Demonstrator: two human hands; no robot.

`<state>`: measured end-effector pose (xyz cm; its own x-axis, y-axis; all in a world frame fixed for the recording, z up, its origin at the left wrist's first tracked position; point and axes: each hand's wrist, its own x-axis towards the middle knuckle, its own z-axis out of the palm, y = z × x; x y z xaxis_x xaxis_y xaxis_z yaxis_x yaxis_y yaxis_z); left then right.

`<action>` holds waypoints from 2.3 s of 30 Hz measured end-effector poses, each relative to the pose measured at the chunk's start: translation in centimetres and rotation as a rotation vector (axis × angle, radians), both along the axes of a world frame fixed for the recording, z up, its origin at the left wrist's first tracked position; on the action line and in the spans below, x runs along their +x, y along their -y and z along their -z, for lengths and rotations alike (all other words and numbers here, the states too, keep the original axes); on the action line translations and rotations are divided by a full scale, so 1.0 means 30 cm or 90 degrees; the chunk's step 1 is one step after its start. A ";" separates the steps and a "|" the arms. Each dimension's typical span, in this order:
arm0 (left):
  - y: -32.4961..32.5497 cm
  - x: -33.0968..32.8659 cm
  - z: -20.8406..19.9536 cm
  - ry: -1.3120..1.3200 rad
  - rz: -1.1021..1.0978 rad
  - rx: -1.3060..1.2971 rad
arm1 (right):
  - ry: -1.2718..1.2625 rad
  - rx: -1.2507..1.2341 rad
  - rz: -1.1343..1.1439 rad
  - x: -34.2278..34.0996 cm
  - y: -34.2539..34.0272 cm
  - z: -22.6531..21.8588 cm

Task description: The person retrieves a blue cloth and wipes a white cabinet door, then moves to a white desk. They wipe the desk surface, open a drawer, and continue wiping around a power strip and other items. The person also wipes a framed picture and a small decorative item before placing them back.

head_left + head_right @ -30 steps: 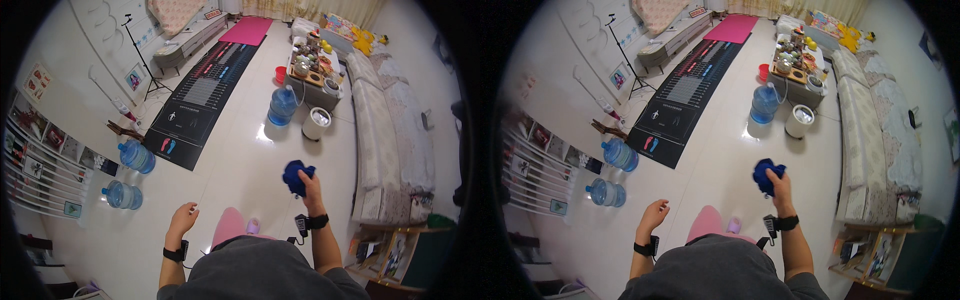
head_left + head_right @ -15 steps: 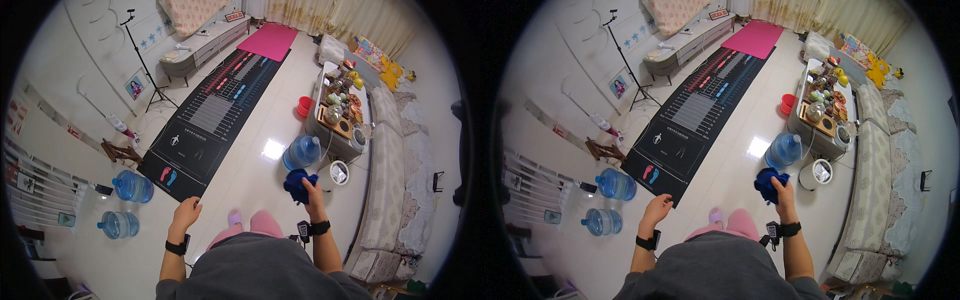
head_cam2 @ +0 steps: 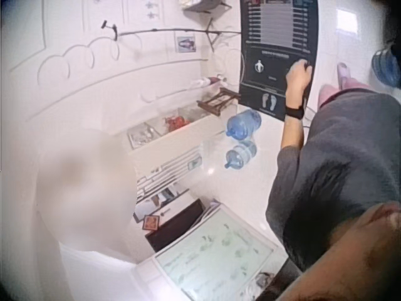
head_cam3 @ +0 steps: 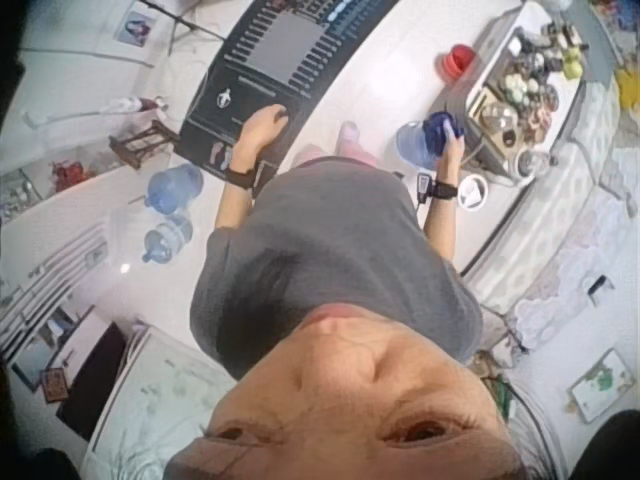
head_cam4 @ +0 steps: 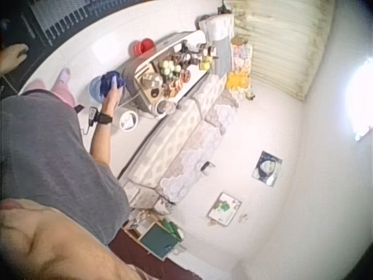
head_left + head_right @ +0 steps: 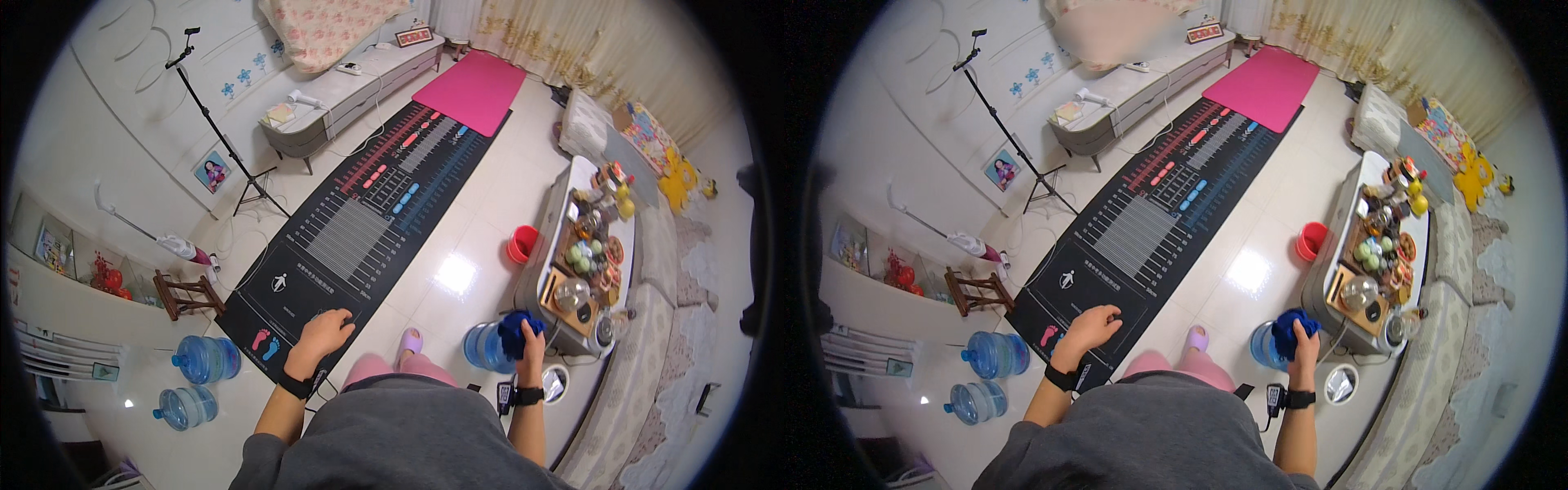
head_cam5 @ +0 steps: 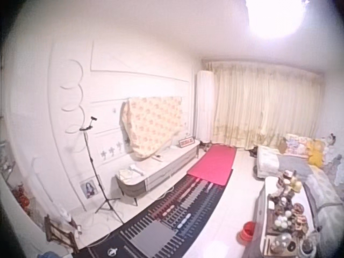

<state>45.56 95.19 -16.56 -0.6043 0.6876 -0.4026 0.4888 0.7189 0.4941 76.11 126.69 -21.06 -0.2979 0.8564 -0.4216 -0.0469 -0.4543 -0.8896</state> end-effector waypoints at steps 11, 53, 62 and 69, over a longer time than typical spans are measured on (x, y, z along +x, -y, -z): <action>-0.282 -0.759 0.139 0.069 -0.232 0.097 | 0.004 0.051 -0.340 -1.312 -0.407 -0.105; -1.095 -3.184 1.196 0.237 -0.715 0.264 | 0.300 0.619 -0.556 -4.505 -0.997 0.894; -1.454 -3.438 1.254 0.157 -0.829 0.298 | 0.316 0.775 -0.999 -4.600 -0.977 1.200; -1.601 -3.592 1.305 -0.086 -0.860 0.144 | 0.277 0.826 -1.091 -4.472 -1.087 1.221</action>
